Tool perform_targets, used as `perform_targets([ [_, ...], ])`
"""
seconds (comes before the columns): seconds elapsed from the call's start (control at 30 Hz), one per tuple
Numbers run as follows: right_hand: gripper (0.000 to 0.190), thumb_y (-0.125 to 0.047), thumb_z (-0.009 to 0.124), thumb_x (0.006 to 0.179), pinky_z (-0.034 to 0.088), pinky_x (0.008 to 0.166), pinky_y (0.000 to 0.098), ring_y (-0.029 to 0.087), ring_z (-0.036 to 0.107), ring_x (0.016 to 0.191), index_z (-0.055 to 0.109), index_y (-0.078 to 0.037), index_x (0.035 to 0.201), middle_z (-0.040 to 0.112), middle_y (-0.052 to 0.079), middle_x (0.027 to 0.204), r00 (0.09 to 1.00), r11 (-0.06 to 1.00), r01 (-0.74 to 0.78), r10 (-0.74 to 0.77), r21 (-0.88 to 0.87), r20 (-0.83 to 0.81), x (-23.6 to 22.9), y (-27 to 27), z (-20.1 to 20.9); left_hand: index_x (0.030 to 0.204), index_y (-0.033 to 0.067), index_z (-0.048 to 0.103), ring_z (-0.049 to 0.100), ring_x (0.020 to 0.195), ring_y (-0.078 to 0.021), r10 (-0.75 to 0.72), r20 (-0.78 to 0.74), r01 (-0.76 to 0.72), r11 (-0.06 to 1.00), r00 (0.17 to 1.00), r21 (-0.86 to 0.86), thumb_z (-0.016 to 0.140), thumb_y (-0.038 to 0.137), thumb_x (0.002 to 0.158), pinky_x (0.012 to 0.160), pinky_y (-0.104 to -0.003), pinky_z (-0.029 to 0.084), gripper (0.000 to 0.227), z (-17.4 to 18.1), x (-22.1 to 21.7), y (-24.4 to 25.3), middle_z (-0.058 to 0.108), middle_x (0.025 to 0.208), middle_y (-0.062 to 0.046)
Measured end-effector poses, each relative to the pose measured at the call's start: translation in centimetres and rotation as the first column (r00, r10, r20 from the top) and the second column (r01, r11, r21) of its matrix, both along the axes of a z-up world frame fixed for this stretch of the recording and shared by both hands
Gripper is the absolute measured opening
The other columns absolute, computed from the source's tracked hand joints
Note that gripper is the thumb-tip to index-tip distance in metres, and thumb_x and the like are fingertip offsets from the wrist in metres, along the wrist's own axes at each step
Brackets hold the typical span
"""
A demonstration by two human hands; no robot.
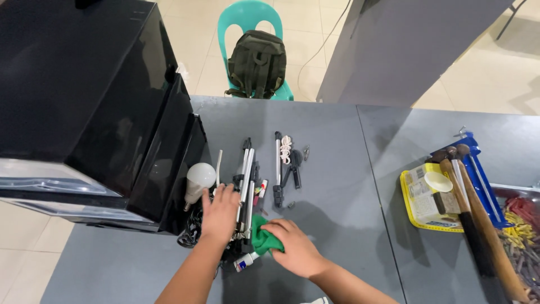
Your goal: The person wipes a black box with a green cloth, then proceeds to clean various items on a table. They wipe a yellow container, a hammer, a blue tool, a light bulb, and several black metal rods, placing each cleaned item into a metal tray.
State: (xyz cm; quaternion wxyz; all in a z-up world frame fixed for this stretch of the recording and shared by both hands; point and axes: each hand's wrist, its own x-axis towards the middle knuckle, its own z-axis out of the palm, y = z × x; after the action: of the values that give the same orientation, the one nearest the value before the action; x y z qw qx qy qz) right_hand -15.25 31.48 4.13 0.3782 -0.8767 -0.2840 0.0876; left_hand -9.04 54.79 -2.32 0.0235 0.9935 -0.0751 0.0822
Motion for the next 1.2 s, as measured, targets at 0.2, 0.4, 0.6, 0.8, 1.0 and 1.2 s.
perform_targets([
  [0.2, 0.065, -0.004, 0.072, 0.075, 0.041, 0.113, 0.0407, 0.035, 0.05, 0.135, 0.057, -0.009, 0.138, 0.055, 0.016, 0.141, 0.973, 0.965, 0.182, -0.204, 0.187, 0.108, 0.9, -1.2, -0.7, 0.119, 0.0069, 0.06, 0.071, 0.102, -0.0202, 0.22, -0.016, -0.11, 0.421, 0.975, -0.9, 0.068, 0.012, 0.094, 0.092, -0.037, 0.055, 0.027, 5.3, -2.0, -1.0, 0.072, 0.11, -0.009],
  [0.4, 0.094, -0.002, 0.08, 0.075, 0.036, 0.114, 0.0368, 0.025, 0.047, 0.139, 0.031, -0.006, 0.154, 0.048, 0.013, 0.149, 0.977, 0.846, 0.168, -0.074, 0.506, -0.2, 1.4, -0.3, 0.4, 0.122, 0.0054, 0.057, 0.056, 0.082, -0.0078, -0.138, -0.048, -0.062, -0.096, 0.989, -0.993, 0.063, 0.007, 0.098, 0.072, -0.026, 0.051, 0.025, 3.6, -3.4, -6.3, 0.06, 0.098, -0.001],
  [0.6, 0.076, -0.001, 0.077, 0.073, 0.048, 0.105, 0.0336, 0.022, 0.064, 0.122, 0.049, -0.006, 0.143, 0.067, 0.01, 0.129, 0.906, 0.815, 0.379, -0.23, 0.438, -0.356, 0.0, -3.3, 1.3, 0.131, 0.006, 0.052, 0.066, 0.1, -0.0137, -0.207, 0.002, 0.006, 0.022, 0.978, -1.0, 0.068, 0.009, 0.093, 0.081, -0.028, 0.058, 0.042, 6.0, -4.1, -9.1, 0.065, 0.115, -0.006],
  [0.8, 0.07, 0.001, 0.071, 0.073, 0.051, 0.102, 0.0336, 0.022, 0.069, 0.12, 0.055, -0.009, 0.14, 0.07, 0.01, 0.127, 0.842, 0.76, 0.539, -0.491, 0.364, -0.221, -0.9, -9.5, 4.1, 0.147, 0.0066, 0.042, 0.064, 0.114, -0.018, -0.329, 0.016, 0.056, 0.112, 0.944, -0.992, 0.073, 0.008, 0.087, 0.083, -0.034, 0.058, 0.068, 5.7, -3.4, -14.8, 0.063, 0.129, -0.011],
  [1.0, 0.076, 0.004, 0.07, 0.069, 0.048, 0.102, 0.0372, 0.032, 0.062, 0.124, 0.053, -0.009, 0.142, 0.064, 0.014, 0.132, 0.786, 0.779, 0.594, -0.616, 0.202, 0.061, -2.7, -19.1, 6.1, 0.151, 0.0049, 0.036, 0.067, 0.11, -0.0172, -0.553, -0.025, -0.059, -0.044, 0.833, -0.997, 0.072, 0.01, 0.091, 0.096, -0.033, 0.055, 0.071, 6.4, -1.9, -25.5, 0.066, 0.124, -0.012],
  [1.2, 0.079, 0.007, 0.071, 0.061, 0.049, 0.101, 0.0402, 0.035, 0.061, 0.122, 0.059, -0.011, 0.137, 0.065, 0.014, 0.129, 0.717, 0.756, 0.651, -0.641, 0.066, 0.276, -3.5, -33.0, 8.0, 0.145, 0.0048, 0.045, 0.067, 0.116, -0.0192, -0.607, -0.14, -0.079, 0.126, 0.782, -0.989, 0.072, 0.016, 0.091, 0.1, -0.036, 0.053, 0.062, 6.8, -0.6, -39.6, 0.069, 0.125, -0.01],
])
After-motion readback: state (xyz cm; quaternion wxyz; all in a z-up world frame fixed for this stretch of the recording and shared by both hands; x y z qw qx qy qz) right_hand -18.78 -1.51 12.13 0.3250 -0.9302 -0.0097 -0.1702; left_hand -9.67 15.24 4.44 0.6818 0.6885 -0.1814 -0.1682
